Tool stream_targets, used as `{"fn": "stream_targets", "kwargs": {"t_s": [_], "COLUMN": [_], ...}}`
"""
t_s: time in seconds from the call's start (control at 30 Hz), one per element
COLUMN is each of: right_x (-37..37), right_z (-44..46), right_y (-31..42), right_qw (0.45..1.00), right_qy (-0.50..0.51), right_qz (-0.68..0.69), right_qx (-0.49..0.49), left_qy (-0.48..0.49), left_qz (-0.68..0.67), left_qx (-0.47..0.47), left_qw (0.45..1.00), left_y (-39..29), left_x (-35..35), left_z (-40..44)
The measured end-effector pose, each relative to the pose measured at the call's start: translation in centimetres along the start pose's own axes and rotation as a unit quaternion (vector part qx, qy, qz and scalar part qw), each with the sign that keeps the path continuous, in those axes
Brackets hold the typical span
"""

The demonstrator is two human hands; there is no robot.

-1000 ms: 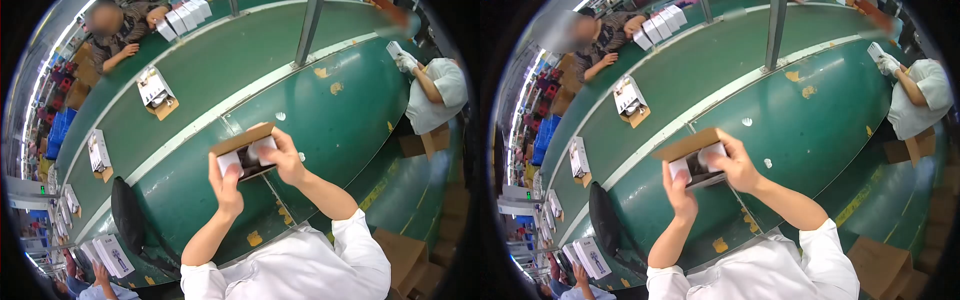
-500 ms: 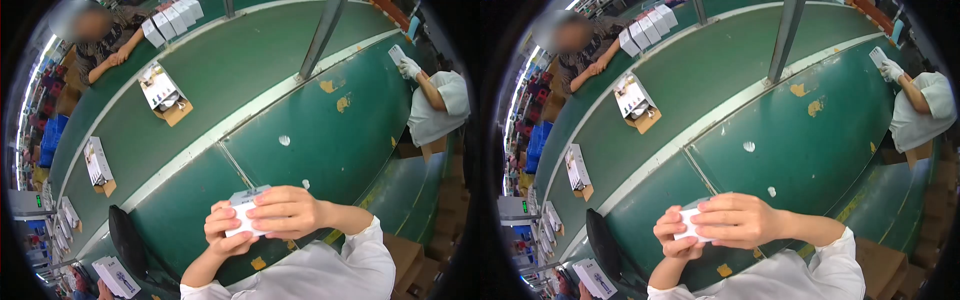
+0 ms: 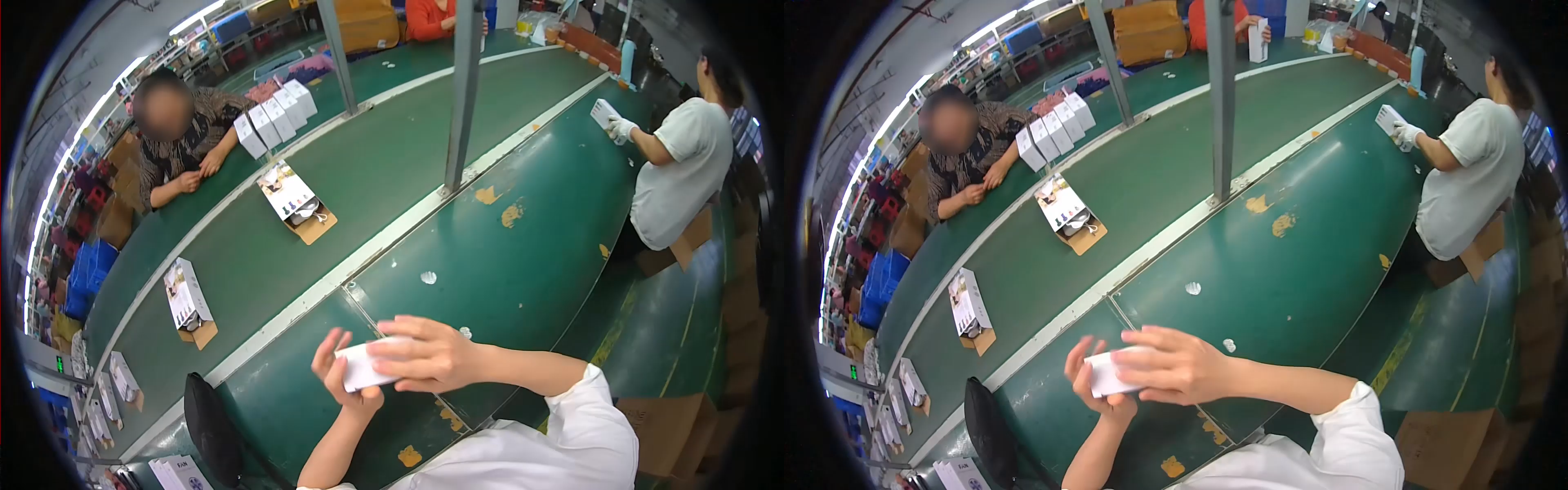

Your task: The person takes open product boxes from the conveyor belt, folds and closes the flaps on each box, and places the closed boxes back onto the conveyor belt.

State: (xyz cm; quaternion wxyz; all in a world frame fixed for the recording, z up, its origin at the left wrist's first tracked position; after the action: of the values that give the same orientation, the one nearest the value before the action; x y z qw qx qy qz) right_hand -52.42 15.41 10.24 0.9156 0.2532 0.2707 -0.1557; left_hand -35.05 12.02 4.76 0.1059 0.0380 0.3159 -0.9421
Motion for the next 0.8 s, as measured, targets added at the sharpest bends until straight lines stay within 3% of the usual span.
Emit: {"fn": "stream_targets", "kwargs": {"t_s": [0.03, 0.07, 0.1, 0.17, 0.2, 0.23, 0.3, 0.43, 0.5, 0.7, 0.8], "right_x": [0.0, 0.7, 2.6, 4.9, 6.6, 6.7, 6.2, 1.4, -1.3, -14.9, -20.7], "right_z": [-0.1, -1.2, 0.4, -1.1, -2.3, -2.4, -2.5, -3.0, -4.6, -14.2, -20.3], "right_y": [0.0, -0.3, 5.5, 7.2, 7.9, 8.7, 9.9, 12.6, 11.3, 0.4, -7.4], "right_qw": [1.000, 0.997, 0.991, 0.965, 0.943, 0.933, 0.913, 0.925, 0.942, 0.850, 0.818], "right_qy": [-0.016, -0.061, -0.076, -0.109, -0.053, -0.060, -0.071, -0.046, -0.069, 0.016, 0.098], "right_qz": [-0.011, -0.009, 0.001, 0.045, 0.092, 0.101, 0.117, -0.002, -0.126, -0.394, -0.443], "right_qx": [0.004, 0.052, 0.108, 0.234, 0.316, 0.339, 0.384, 0.377, 0.304, 0.350, 0.353], "left_qy": [0.066, 0.058, 0.043, -0.060, -0.086, -0.105, -0.062, 0.036, 0.054, 0.055, 0.094], "left_qz": [-0.054, -0.026, -0.007, -0.086, -0.143, -0.171, -0.147, -0.153, -0.138, 0.057, 0.142], "left_qx": [-0.058, -0.058, -0.053, -0.154, -0.228, -0.257, -0.255, -0.308, -0.353, -0.130, -0.171], "left_qw": [0.995, 0.996, 0.998, 0.983, 0.959, 0.945, 0.954, 0.938, 0.924, 0.988, 0.971], "left_y": [0.3, 0.6, -2.8, -2.8, -3.4, -3.1, -3.7, -5.8, -6.1, -3.7, -1.7], "left_x": [-0.4, -1.0, -6.4, -8.0, -8.4, -8.6, -9.0, -10.9, -12.7, -20.9, -27.1], "left_z": [-0.6, -0.6, 0.3, 0.3, 1.0, 1.2, 1.5, 1.2, 0.6, 2.1, 3.5]}}
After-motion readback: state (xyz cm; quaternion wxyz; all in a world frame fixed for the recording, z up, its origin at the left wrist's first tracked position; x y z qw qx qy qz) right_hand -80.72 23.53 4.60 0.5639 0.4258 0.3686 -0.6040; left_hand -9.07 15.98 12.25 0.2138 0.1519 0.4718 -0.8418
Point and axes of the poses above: each hand's wrist, its own z-axis towards the middle knuckle, its own x-axis out of the palm, y = z × x, the point moved 4 cm from there along z, towards the middle knuckle, and after that the axes turned 3 degrees about -x, right-handed, at the moved point
